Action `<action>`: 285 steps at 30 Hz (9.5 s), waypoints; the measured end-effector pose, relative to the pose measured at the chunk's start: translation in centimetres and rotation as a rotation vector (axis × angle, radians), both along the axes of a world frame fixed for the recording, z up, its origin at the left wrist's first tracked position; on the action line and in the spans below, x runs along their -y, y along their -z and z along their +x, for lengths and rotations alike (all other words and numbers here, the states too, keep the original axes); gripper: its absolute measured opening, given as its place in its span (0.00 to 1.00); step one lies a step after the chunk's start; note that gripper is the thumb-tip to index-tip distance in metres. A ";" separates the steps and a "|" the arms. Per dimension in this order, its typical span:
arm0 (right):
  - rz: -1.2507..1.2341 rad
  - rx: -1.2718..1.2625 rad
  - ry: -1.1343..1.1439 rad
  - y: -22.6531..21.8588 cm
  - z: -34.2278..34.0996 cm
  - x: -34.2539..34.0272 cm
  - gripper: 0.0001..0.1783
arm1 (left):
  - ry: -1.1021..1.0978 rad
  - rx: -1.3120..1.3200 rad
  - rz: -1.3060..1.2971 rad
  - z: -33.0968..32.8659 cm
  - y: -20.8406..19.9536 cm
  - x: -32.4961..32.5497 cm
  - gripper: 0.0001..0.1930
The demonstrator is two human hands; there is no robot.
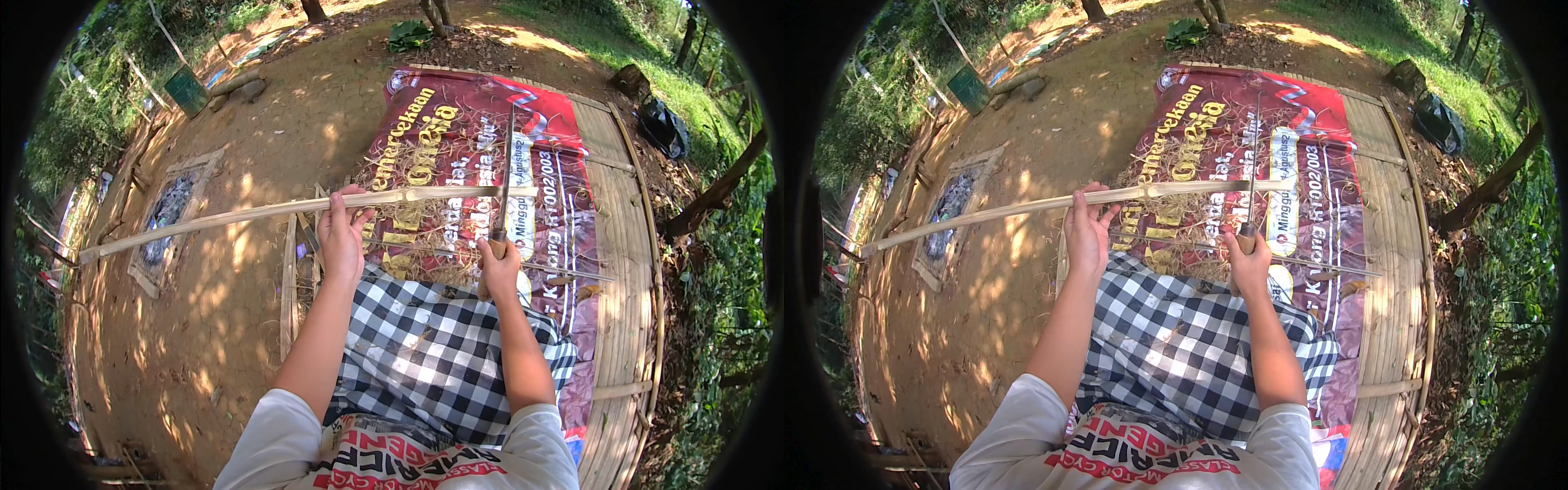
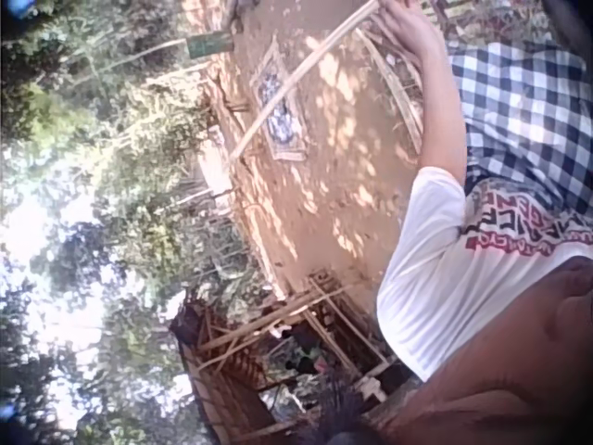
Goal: The person shaves a long piece of wood using a large blade, scraping the surface repeatedly to smooth or thin it.
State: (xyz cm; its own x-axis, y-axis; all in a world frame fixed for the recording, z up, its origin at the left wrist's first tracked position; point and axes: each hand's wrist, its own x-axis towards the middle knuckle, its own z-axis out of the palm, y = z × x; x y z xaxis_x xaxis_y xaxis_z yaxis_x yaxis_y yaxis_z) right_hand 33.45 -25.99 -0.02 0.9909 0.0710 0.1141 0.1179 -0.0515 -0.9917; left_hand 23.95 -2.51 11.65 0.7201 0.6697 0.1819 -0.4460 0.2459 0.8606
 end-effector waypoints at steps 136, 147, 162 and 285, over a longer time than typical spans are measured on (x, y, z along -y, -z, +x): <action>-0.916 0.706 -0.614 2.2 -4.7 -6.3 0.33 | 0.131 -1.082 0.988 -22.1 11.7 -2.1 0.12; -0.869 0.707 -0.641 3.3 -2.0 -5.7 0.33 | 0.124 -1.039 1.021 -22.9 12.7 -2.6 0.13; -0.937 0.746 -0.668 2.3 -4.5 -6.5 0.34 | 0.108 -0.979 1.069 -23.9 14.7 -3.4 0.14; -1.257 0.636 -0.502 -4.9 -3.2 -0.6 0.31 | 0.038 -1.042 1.350 -23.5 13.9 -3.1 0.13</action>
